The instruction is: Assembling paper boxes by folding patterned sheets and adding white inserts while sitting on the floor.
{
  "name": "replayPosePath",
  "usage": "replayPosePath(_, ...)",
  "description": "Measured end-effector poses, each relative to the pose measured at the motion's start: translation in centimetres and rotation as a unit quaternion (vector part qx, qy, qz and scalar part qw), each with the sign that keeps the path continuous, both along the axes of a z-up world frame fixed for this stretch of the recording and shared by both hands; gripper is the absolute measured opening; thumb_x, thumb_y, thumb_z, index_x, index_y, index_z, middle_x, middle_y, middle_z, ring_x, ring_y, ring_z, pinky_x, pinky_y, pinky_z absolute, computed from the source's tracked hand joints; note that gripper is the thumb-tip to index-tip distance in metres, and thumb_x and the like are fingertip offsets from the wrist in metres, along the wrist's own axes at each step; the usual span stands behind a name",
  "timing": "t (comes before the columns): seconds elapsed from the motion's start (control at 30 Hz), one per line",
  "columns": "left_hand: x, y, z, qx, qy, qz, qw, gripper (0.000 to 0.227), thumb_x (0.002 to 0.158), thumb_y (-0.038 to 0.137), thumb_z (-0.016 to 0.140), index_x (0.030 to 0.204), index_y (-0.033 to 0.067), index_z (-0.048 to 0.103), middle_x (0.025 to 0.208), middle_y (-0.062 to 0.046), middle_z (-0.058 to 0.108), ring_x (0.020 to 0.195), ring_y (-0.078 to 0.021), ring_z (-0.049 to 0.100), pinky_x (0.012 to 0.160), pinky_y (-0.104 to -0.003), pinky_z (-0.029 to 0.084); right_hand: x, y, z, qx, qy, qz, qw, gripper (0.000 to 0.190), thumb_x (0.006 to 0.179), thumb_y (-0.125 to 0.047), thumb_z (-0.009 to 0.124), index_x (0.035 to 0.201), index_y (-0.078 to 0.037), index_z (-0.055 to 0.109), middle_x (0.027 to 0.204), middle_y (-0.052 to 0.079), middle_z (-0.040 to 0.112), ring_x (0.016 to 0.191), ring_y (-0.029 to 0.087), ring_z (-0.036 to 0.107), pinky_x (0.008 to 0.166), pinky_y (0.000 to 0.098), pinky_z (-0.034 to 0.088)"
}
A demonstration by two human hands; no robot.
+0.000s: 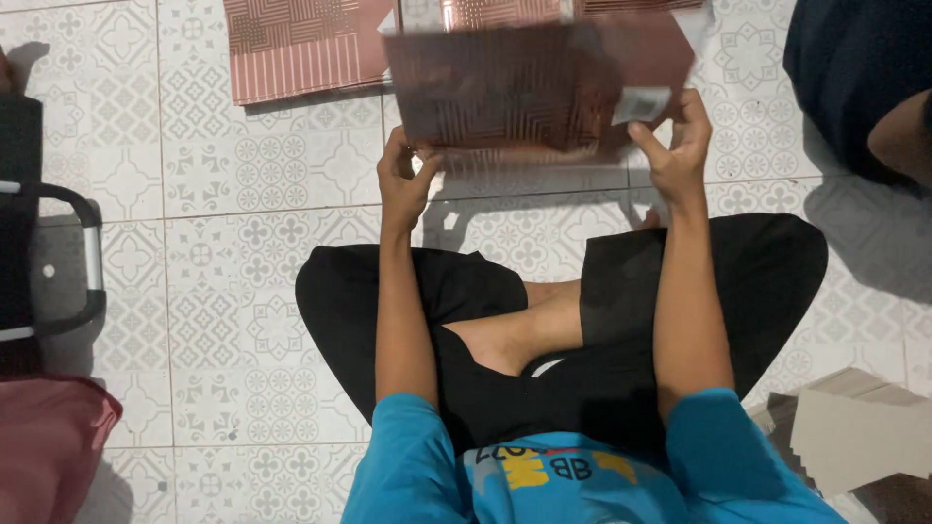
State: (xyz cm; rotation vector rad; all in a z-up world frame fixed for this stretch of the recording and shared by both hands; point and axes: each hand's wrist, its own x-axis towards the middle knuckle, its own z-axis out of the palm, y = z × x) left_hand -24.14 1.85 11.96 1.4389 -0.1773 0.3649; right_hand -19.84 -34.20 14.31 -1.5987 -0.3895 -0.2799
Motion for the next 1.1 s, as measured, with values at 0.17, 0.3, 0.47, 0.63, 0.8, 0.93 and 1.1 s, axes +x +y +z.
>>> replayPosePath(0.17, -0.4, 2.5, -3.7, 0.014, 0.049, -0.055, 0.997, 0.03, 0.087, 0.009, 0.069, 0.115, 0.003, 0.059, 0.107, -0.005, 0.06, 0.098, -0.017, 0.053, 0.086, -0.032, 0.046, -0.1, -0.5, 0.6, 0.081, -0.008, 0.055, 0.995, 0.04, 0.095, -0.029, 0.046, 0.128, -0.009, 0.057, 0.124, 0.004, 0.059, 0.117, 0.017, 0.052, 0.112, 0.0366, 0.035)
replayPosePath(0.3, -0.8, 4.7, -6.4, -0.078, 0.01, -0.229, 0.97, 0.112, 0.071, 0.048, 0.088, 0.162, 0.0129, 0.033, 0.162, -0.008, 0.042, 0.151, -0.0297, 0.038, 0.129, -0.054, 0.026, -0.1, -1.1, 1.2, 0.183, -0.025, 0.125, 0.975, 0.079, 0.099, -0.07, 0.017, 0.133, -0.017, 0.063, 0.138, -0.002, 0.06, 0.135, 0.014, 0.049, 0.126, 0.0416, 0.023)
replayPosePath(0.47, -1.2, 3.2, -2.0, -0.102, 0.082, -0.222, 0.966, 0.136, 0.056, 0.103, 0.023, 0.143, 0.0024, 0.051, 0.142, -0.014, 0.056, 0.128, -0.0267, 0.048, 0.11, -0.048, 0.031, 0.4, -3.2, -3.9, 0.222, 0.11, 0.029, 0.968, 0.067, 0.09, -0.077, 0.025, 0.056, -0.02, 0.036, 0.061, -0.006, 0.038, 0.059, 0.009, 0.024, 0.067, 0.0237, 0.025)
replayPosePath(0.63, -1.3, 2.4, -2.6, -0.074, 0.18, -0.035, 0.98, 0.028, 0.094, 0.019, 0.07, 0.117, 0.0037, 0.063, 0.1, -0.002, 0.066, 0.089, -0.0114, 0.058, 0.086, -0.026, 0.048, 0.5, -2.8, -4.3, 0.095, 0.13, 0.094, 0.983, 0.036, 0.099, -0.015, 0.059, 0.065, -0.019, 0.046, 0.057, -0.008, 0.039, 0.047, 0.003, 0.026, 0.044, 0.0211, 0.019)
replayPosePath(0.8, -1.2, 2.0, -3.4, -0.137, 0.158, -0.091, 0.974, 0.109, 0.088, 0.083, 0.043, 0.156, -0.0021, 0.029, 0.161, -0.023, 0.035, 0.147, -0.0397, 0.037, 0.121, -0.048, 0.032, 0.1, -1.9, -3.5, 0.245, 0.136, 0.068, 0.958, 0.065, 0.104, -0.062, 0.032, 0.057, -0.017, 0.035, 0.064, -0.006, 0.039, 0.06, 0.008, 0.024, 0.06, 0.0224, 0.023)
replayPosePath(0.93, -1.3, 1.1, -1.7, -0.024, 0.207, -0.012, 0.978, 0.024, 0.107, 0.034, 0.05, 0.101, 0.0114, 0.056, 0.058, 0.008, 0.042, 0.044, -0.003, 0.033, 0.038, -0.02, 0.025, 0.8, -2.4, -4.4, 0.181, 0.269, -0.028, 0.945, 0.058, 0.103, -0.056, 0.035, 0.081, -0.013, 0.067, 0.079, 0.0, 0.065, 0.065, 0.008, 0.055, 0.063, 0.0194, 0.042)
replayPosePath(1.1, -1.7, 0.9, 0.9, -0.007, 0.09, -0.075, 0.993, 0.023, 0.096, 0.012, 0.077, 0.117, 0.0059, 0.072, 0.102, -0.007, 0.073, 0.099, -0.014, 0.061, 0.096, -0.041, 0.051, 1.2, -3.1, -5.8, 0.136, 0.196, -0.014, 0.971, 0.016, 0.094, -0.008, 0.076, 0.083, 0.0, 0.069, 0.074, 0.005, 0.063, 0.07, 0.008, 0.058, 0.072, 0.0218, 0.05)
